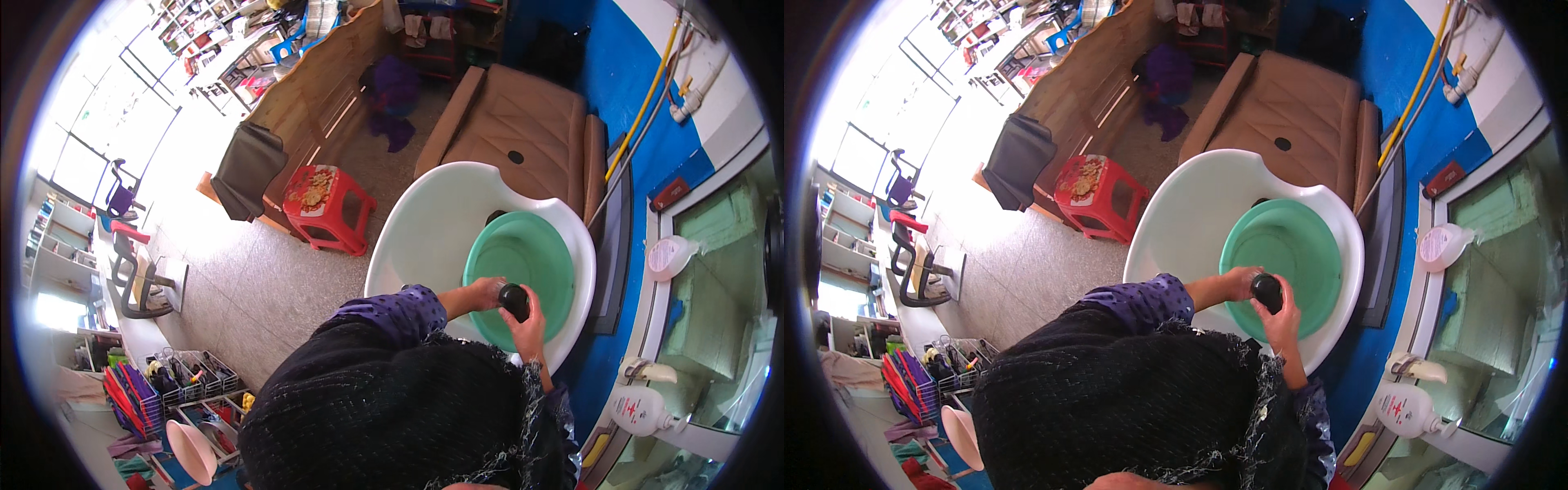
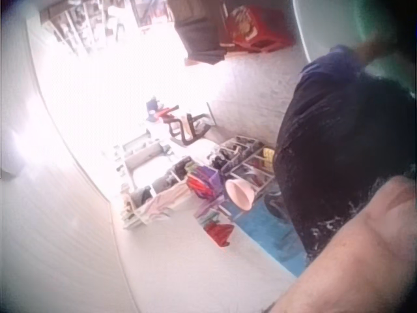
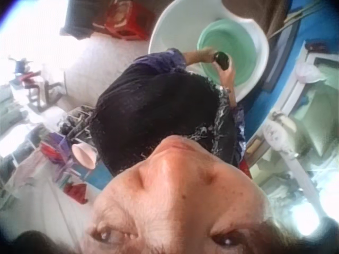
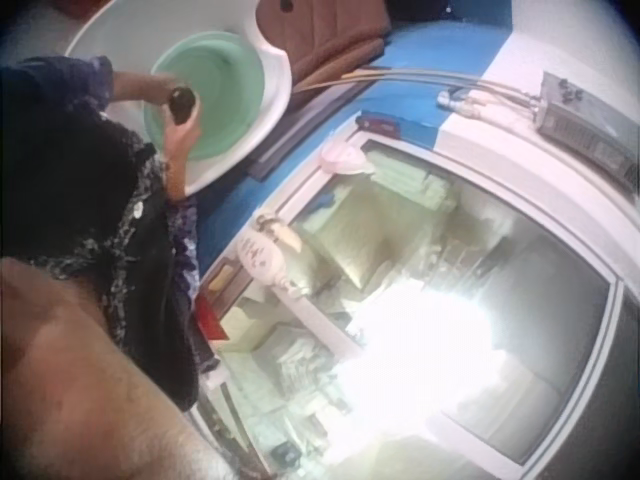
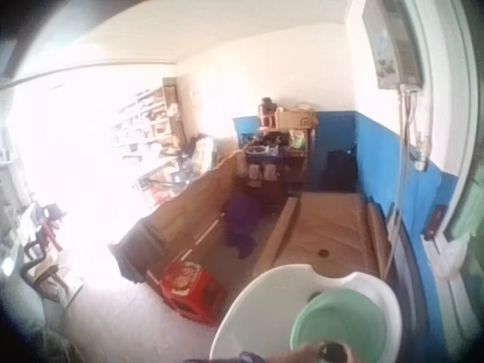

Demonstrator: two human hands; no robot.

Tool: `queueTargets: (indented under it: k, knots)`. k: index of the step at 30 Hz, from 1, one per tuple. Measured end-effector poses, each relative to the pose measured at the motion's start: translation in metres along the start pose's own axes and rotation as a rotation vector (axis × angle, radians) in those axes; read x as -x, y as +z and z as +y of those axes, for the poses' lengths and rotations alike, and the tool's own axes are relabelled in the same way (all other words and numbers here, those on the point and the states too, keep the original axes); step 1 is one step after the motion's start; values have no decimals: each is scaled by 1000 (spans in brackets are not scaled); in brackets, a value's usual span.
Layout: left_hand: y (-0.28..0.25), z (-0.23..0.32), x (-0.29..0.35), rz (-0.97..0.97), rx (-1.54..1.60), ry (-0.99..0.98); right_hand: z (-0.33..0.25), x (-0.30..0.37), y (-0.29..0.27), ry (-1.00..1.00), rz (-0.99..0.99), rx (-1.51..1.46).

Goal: The person carries a green plastic basin from a utility room, walks down a staircase, and places it in a salon sink. They then fill the basin with water using a handheld sprayer.

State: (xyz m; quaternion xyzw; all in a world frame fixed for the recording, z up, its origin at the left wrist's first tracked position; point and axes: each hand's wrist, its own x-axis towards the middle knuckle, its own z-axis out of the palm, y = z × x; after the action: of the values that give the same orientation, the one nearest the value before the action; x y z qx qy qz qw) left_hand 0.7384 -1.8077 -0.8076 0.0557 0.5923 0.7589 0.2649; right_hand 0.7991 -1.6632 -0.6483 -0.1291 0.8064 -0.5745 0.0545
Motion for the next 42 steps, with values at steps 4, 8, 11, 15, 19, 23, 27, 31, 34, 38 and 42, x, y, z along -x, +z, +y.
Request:
queueTargets:
  k: [4,8,11,15,19,23,27,31,34,38,42]
  knots:
    - [-3,-31,-13,4,-671,460,-7,6,2,-40,-1,31]
    - [1,-37,-17,180,874,-237,-1,9,4,-50,26,47]
    - [2,-33,-12,153,-190,195,3,11,3,-17,23,32]
    - [-3,-33,-6,167,-654,164,5,13,2,5,16,88]
    - [-6,-34,-8,124,-210,176,5,14,3,16,-1,92]
    - [-1,-24,-8,121,324,-114,7,14,4,5,5,75]
    - [6,-5,-1,175,502,-198,9,15,5,-6,10,79]
    - [5,-1,1,145,435,-164,10,15,5,-1,17,84]
    - [2,-7,-1,141,358,-151,10,15,4,3,20,97]
    - [1,-5,2,93,-256,78,12,16,3,12,21,109]
    - [6,18,17,92,-687,192,14,15,4,1,40,125]
